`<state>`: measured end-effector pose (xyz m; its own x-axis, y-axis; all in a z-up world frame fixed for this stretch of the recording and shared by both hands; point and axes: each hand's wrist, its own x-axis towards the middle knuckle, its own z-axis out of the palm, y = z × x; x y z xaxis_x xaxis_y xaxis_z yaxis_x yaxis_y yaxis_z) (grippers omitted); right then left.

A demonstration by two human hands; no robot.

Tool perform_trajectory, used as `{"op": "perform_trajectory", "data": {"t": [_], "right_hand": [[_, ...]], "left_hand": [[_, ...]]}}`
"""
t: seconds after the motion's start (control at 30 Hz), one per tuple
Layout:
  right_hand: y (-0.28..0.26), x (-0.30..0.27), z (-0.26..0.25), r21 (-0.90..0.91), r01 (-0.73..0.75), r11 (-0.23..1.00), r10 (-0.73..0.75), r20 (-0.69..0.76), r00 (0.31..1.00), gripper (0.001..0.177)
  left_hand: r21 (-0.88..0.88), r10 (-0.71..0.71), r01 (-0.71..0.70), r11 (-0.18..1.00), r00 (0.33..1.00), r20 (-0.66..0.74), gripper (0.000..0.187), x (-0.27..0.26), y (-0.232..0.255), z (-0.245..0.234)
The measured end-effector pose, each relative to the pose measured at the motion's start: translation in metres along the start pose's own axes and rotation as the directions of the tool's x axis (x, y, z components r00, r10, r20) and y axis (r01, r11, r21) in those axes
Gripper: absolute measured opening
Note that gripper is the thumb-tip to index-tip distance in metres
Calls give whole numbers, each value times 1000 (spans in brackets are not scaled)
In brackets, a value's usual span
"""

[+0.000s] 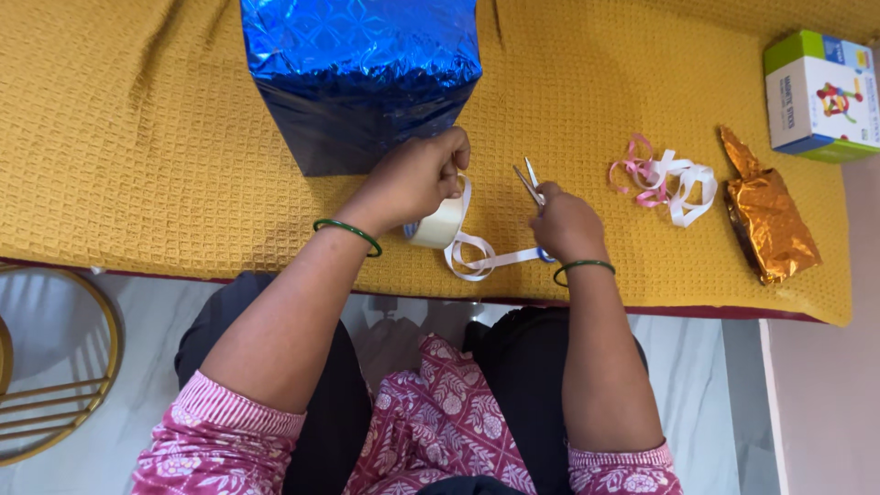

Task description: The person wraps a rectangular box with blue metallic paper, folds the edges, and secures the seams with clear tape. They use scissors to cut the tape and smooth the paper to complete the wrapping.

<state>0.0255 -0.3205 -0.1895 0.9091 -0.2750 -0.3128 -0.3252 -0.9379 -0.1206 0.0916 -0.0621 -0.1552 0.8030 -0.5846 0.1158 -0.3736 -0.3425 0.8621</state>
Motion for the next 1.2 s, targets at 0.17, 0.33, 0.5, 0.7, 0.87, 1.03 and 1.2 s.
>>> {"op": "perform_trajectory", "data": {"t": [0.17, 0.33, 0.5, 0.7, 0.87, 1.03, 1.2], "right_hand": [[37, 18, 24, -100, -69, 993, 66, -31, 997, 35], [50, 19, 29, -121, -97, 988, 94, -29, 995, 38], [44, 11, 17, -184, -157, 970, 175, 90, 980, 51], [36, 10, 18, -284, -92, 954, 111, 49, 993, 43], [45, 8, 9, -160, -102, 982, 124, 135, 983, 52], [64, -5, -9, 67, -137, 988, 129, 112, 985, 53], [86, -20, -19, 215, -25, 976, 46, -92, 995, 56]], "left_hand": [[-50, 11, -9, 999, 999, 30, 25, 4, -2, 2], [-168, 109, -109, 980, 994, -6, 26, 13, 6, 8], [-284, 211, -227, 932, 974, -88, 29, 19, 39, 6], [-403, 272, -306, 863, 952, -140, 36, 26, 79, -7], [-390, 264, -287, 875, 958, -114, 36, 31, 83, -1], [-334, 246, -255, 907, 967, -69, 33, 38, 61, 17], [-330, 178, -164, 930, 984, 11, 29, 47, 26, 38]]}}
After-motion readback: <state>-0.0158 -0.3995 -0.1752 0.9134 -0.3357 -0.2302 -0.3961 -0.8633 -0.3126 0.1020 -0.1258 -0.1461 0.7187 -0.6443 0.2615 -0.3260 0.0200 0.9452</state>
